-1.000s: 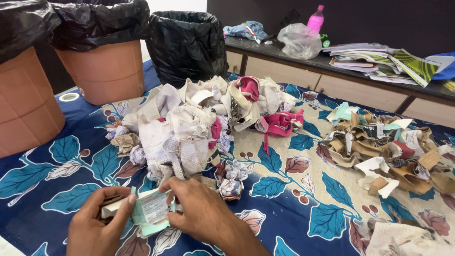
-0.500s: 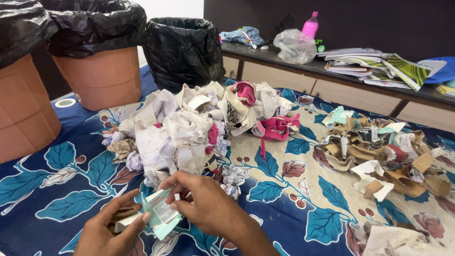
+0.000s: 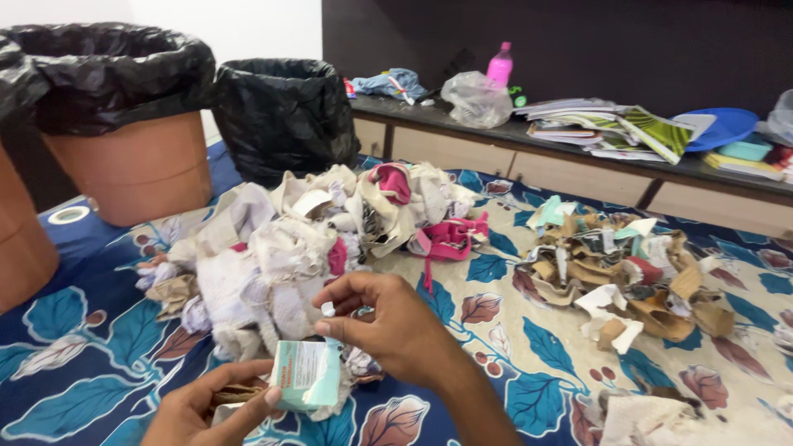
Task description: The person sits on a bed and sorts through a large pile of assorted fabric scraps and textile pieces. They pick up individual pieces, separate them by hand, and place them into smaller piles on the bed.
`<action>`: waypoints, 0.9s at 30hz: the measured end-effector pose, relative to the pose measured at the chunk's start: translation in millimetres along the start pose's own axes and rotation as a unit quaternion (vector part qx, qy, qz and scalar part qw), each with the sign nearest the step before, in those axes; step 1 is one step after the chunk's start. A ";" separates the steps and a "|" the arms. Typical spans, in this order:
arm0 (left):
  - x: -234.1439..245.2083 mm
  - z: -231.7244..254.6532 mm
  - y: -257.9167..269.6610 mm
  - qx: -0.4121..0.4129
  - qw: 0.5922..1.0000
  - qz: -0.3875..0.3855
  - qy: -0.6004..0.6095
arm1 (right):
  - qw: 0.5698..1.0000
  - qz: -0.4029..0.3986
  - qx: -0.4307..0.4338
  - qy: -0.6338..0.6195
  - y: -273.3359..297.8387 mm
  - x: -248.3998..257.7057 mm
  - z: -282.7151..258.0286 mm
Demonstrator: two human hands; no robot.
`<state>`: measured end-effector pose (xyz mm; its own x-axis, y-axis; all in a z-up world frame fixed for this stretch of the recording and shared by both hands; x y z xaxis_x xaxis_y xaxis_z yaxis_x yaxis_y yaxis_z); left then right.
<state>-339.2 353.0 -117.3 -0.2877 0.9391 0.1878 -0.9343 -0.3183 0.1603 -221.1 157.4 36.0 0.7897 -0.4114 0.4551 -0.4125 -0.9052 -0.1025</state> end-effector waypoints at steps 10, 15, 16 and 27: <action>-67.0 98.6 -39.1 -0.151 0.984 -0.025 -0.092 | 0.994 0.110 0.019 -0.012 34.4 82.2 8.3; -100.3 145.9 -55.2 -0.119 0.988 0.004 -0.097 | 0.978 0.197 0.060 -0.035 56.1 122.9 20.7; -108.5 156.3 -59.5 -0.123 0.987 0.004 -0.101 | 0.975 0.211 0.032 -0.063 60.6 129.8 30.1; -218.4 212.1 -160.2 -0.166 0.982 -0.086 -0.042 | 0.909 0.414 -0.038 -0.025 108.8 194.4 90.3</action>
Point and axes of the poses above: each hand's wrist, its own y-axis away from the middle knuckle, its own x-axis out of the back of the hand, z = x × y, the point moved 7 cm from there along -y, towards the middle knuckle, and after that the axes turned 14 degrees about -z, right-handed, at the moved point
